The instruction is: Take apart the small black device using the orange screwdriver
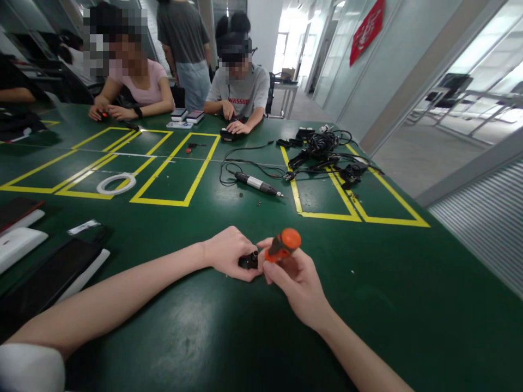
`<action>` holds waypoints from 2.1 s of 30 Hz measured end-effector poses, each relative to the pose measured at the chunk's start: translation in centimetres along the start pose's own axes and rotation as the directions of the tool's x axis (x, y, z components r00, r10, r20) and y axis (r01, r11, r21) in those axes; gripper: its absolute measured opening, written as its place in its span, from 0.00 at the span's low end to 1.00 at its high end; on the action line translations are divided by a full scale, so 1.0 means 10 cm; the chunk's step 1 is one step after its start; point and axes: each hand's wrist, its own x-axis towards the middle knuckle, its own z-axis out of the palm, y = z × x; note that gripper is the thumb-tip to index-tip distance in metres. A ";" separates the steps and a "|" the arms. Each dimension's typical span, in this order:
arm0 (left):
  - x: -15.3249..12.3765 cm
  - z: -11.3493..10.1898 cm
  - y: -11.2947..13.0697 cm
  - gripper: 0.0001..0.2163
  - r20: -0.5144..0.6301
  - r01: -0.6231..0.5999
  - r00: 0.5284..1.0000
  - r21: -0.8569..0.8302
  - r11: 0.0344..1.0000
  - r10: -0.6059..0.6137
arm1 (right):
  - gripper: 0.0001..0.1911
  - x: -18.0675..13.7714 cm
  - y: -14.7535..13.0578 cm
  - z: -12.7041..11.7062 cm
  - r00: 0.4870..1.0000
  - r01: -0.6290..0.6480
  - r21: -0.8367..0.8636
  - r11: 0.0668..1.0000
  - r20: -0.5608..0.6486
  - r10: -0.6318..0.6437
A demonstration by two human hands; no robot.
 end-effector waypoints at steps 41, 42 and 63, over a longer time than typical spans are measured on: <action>-0.05 0.01 -0.04 0.25 -0.043 -0.049 0.998 -0.006 0.999 0.049 | 0.15 0.03 0.10 -0.02 0.995 -0.002 0.084 0.996 0.101 -0.007; -0.05 0.02 -0.04 0.26 -0.048 -0.048 0.998 0.009 0.999 0.049 | 0.15 0.02 0.09 -0.01 0.996 -0.001 0.090 0.996 0.086 -0.007; -0.04 0.04 -0.05 0.27 -0.054 -0.055 0.997 0.071 0.996 0.059 | 0.15 0.07 0.05 0.00 0.999 0.017 -0.021 1.000 -0.029 -0.018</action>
